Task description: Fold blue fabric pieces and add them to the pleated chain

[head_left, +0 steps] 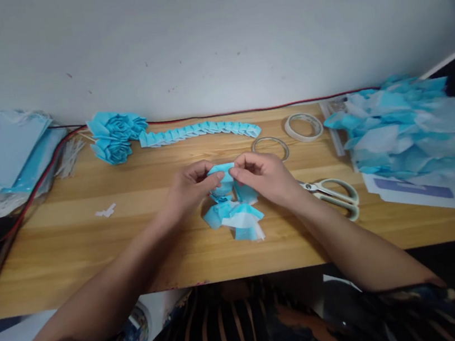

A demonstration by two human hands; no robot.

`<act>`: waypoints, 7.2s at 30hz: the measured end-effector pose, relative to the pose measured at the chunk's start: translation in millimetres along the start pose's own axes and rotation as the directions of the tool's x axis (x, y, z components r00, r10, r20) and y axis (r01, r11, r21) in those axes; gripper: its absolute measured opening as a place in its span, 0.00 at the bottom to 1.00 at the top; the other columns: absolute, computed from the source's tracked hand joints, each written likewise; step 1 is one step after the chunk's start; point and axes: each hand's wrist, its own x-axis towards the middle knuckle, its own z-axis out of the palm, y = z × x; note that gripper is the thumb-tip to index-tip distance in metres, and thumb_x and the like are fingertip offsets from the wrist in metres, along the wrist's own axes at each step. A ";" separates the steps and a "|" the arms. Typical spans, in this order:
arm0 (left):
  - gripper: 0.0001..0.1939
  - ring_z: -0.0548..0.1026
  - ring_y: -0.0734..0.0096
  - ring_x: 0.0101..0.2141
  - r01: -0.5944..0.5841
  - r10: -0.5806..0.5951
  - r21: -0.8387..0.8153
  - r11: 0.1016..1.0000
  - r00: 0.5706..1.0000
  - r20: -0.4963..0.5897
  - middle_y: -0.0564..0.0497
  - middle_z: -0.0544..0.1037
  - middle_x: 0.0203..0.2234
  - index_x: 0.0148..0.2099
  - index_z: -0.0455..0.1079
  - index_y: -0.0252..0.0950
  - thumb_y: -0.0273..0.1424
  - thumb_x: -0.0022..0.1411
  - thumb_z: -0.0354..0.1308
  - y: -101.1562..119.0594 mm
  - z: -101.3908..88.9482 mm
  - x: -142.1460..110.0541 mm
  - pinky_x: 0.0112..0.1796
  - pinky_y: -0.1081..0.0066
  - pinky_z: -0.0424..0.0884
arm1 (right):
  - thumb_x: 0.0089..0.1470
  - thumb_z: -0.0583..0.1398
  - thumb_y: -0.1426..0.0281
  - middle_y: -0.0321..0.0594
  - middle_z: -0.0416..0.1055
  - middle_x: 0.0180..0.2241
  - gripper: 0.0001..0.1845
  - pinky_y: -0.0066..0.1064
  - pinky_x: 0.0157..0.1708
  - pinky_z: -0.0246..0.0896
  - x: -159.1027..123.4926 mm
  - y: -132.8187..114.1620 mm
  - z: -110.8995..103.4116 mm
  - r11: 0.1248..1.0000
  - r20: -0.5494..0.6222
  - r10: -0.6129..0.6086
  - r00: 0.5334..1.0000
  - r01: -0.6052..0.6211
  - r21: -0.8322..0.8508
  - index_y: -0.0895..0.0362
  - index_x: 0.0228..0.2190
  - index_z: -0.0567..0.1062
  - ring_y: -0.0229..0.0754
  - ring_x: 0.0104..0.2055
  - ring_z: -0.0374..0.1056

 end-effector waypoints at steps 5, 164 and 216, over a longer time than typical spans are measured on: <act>0.15 0.70 0.73 0.25 -0.025 0.027 0.028 0.999 0.996 -0.086 0.54 0.75 0.21 0.28 0.72 0.37 0.41 0.54 0.69 2.1 -3.8 0.4 0.29 0.73 0.67 | 0.58 0.63 0.60 0.36 0.74 0.27 0.12 0.32 0.31 0.64 -0.9 -19.4 -41.2 0.997 -0.254 -0.055 0.966 0.040 -0.061 0.54 0.29 0.75 0.38 0.28 0.66; 0.15 0.68 0.75 0.27 -0.075 0.074 0.075 0.994 0.997 0.017 0.54 0.72 0.25 0.33 0.71 0.34 0.42 0.56 0.66 5.4 3.1 -1.4 0.29 0.73 0.66 | 0.55 0.65 0.66 0.34 0.73 0.34 0.20 0.31 0.36 0.66 0.8 0.4 12.6 0.938 -0.025 -0.051 0.998 0.056 0.341 0.53 0.50 0.74 0.37 0.35 0.70; 0.12 0.71 0.70 0.27 -0.013 0.020 0.062 0.998 0.994 -0.112 0.51 0.76 0.22 0.26 0.75 0.37 0.39 0.56 0.65 9.8 1.8 -6.0 0.31 0.71 0.69 | 0.62 0.58 0.69 0.41 0.81 0.35 0.09 0.35 0.38 0.61 -51.0 51.2 -77.1 0.769 -0.107 -0.057 0.993 -0.025 -0.639 0.53 0.34 0.79 0.45 0.36 0.73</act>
